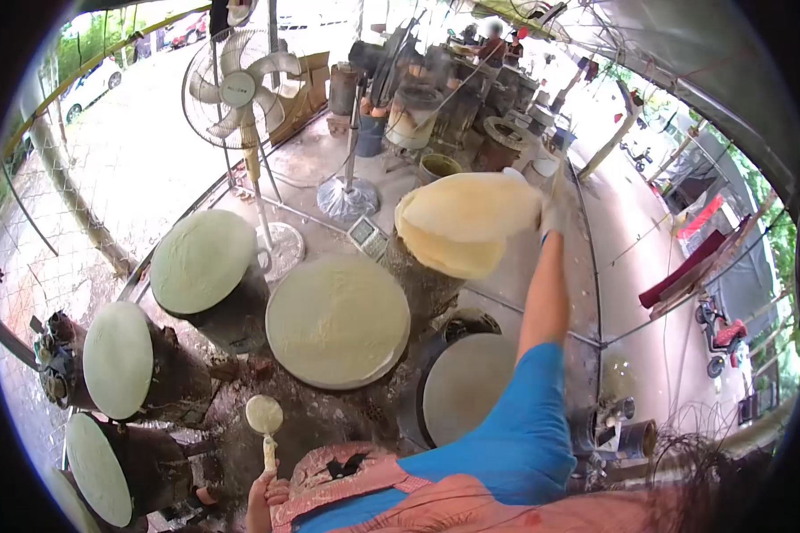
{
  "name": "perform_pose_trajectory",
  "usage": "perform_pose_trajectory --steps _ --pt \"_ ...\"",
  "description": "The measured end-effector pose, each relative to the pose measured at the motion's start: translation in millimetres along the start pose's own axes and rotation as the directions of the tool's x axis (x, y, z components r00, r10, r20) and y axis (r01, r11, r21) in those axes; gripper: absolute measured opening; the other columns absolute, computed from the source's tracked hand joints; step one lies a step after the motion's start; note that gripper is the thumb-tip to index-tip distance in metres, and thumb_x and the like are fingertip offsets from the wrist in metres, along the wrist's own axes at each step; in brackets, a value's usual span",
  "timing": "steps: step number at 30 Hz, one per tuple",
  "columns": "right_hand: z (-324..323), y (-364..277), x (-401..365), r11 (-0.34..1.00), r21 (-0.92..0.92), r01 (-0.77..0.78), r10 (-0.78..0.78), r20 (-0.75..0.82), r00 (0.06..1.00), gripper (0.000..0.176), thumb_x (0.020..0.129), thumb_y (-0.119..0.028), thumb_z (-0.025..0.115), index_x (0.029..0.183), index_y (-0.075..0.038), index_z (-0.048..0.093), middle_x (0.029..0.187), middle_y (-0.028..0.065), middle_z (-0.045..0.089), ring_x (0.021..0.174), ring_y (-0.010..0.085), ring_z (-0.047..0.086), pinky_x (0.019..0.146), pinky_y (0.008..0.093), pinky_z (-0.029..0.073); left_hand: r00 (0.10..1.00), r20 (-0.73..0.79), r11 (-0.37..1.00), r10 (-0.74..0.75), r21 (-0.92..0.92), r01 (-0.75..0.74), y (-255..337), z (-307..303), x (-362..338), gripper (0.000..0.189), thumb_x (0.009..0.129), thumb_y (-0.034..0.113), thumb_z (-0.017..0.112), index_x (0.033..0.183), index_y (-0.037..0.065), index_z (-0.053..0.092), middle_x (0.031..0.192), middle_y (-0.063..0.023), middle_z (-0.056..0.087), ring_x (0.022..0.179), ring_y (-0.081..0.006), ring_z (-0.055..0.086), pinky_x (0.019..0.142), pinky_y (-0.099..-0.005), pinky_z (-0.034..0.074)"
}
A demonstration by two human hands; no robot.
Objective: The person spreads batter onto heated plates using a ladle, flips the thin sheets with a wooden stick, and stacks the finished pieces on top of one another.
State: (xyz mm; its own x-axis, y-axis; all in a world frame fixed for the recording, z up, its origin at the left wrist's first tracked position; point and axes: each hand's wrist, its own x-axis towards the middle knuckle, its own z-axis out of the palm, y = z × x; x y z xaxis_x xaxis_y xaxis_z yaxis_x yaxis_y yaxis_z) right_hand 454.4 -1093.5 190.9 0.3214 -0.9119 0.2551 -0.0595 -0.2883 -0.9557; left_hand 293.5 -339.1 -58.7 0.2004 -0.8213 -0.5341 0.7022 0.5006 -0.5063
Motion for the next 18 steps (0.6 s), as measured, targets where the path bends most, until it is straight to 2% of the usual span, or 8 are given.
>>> perform_pose_trajectory --steps 1,2,4,7,9,11,15,18 --pt "5.0 70.6 26.3 0.995 -0.096 -0.032 0.025 -0.071 0.997 0.034 0.079 -0.038 0.056 0.062 -0.009 0.053 0.042 -0.0008 0.038 0.032 0.0131 0.037 0.03 0.0304 0.027 1.0 0.004 1.0 0.02 0.011 -0.02 0.9 6.6 4.8 0.035 0.087 0.033 0.049 0.064 0.01 0.037 0.048 0.0027 0.031 0.037 -0.007 0.029 0.034 -0.0208 0.023" --pt "14.6 85.8 -3.4 0.998 0.044 -0.037 0.042 -0.127 0.991 0.036 0.081 -0.044 0.054 0.067 -0.011 0.053 0.042 -0.0009 0.037 0.032 0.0128 0.037 0.03 0.0292 0.025 0.999 0.005 0.999 0.04 0.016 -0.04 1.6 12.0 7.8 0.035 0.087 0.033 0.049 0.064 0.01 0.037 0.048 0.0028 0.031 0.037 -0.007 0.029 0.034 -0.0208 0.023" --pt "38.8 167.1 -13.7 0.936 0.273 -0.224 0.252 -0.074 0.965 0.028 0.087 -0.038 0.047 0.08 -0.012 0.054 0.044 -0.0001 0.04 0.033 0.0138 0.039 0.03 0.0283 0.028 0.996 0.009 0.995 0.087 0.043 -0.087 2.6 21.9 15.8 0.035 0.087 0.033 0.049 0.064 0.01 0.037 0.047 0.0028 0.03 0.036 -0.0068 0.028 0.033 -0.0207 0.023" --pt "93.0 377.2 36.9 0.934 0.271 -0.232 0.321 -0.354 0.878 0.03 0.085 -0.035 0.049 0.086 -0.007 0.059 0.052 0.0049 0.048 0.038 0.0152 0.044 0.034 0.0305 0.033 0.985 -0.014 0.982 0.172 0.085 -0.17 -2.3 35.1 17.9 0.034 0.087 0.033 0.049 0.064 0.01 0.037 0.047 0.0028 0.03 0.036 -0.0066 0.028 0.033 -0.0206 0.022" --pt "104.5 390.7 11.0 0.875 0.192 -0.444 0.484 -0.312 0.817 0.032 0.085 -0.035 0.049 0.087 -0.005 0.061 0.054 0.0056 0.049 0.039 0.0151 0.045 0.034 0.031 0.034 0.973 -0.03 0.969 0.228 0.101 -0.224 -7.7 39.9 14.3 0.034 0.087 0.033 0.049 0.065 0.01 0.037 0.047 0.0028 0.03 0.036 -0.0065 0.028 0.032 -0.0206 0.022" --pt "98.3 453.1 19.5 0.784 -0.109 -0.611 0.569 -0.268 0.777 0.037 0.083 -0.028 0.054 0.109 -0.003 0.057 0.092 0.013 0.063 0.079 0.0256 0.06 0.067 0.039 0.048 0.962 -0.048 0.96 0.267 0.094 -0.262 -9.9 40.6 10.9 0.034 0.087 0.033 0.05 0.065 0.01 0.037 0.047 0.0028 0.03 0.035 -0.0064 0.028 0.032 -0.0205 0.022" --pt "85.1 334.1 -25.5 0.721 -0.422 -0.55 0.471 -0.284 0.835 0.035 0.084 -0.031 0.052 0.102 -0.001 0.06 0.093 0.0138 0.064 0.078 0.0256 0.061 0.064 0.0392 0.048 0.946 -0.035 0.946 0.321 0.06 -0.319 -14.0 27.5 5.0 0.034 0.087 0.032 0.05 0.065 0.01 0.037 0.046 0.0028 0.029 0.035 -0.0061 0.028 0.031 -0.0204 0.021" --pt "96.6 308.5 -41.4 0.807 -0.189 -0.56 0.549 -0.109 0.828 0.042 0.085 -0.036 0.05 0.103 0.002 0.058 0.092 0.015 0.063 0.08 0.0272 0.06 0.066 0.04 0.047 0.932 -0.024 0.93 0.362 0.082 -0.359 -23.0 10.3 -5.3 0.033 0.087 0.032 0.05 0.065 0.01 0.038 0.046 0.0028 0.029 0.035 -0.0059 0.027 0.03 -0.0203 0.02"
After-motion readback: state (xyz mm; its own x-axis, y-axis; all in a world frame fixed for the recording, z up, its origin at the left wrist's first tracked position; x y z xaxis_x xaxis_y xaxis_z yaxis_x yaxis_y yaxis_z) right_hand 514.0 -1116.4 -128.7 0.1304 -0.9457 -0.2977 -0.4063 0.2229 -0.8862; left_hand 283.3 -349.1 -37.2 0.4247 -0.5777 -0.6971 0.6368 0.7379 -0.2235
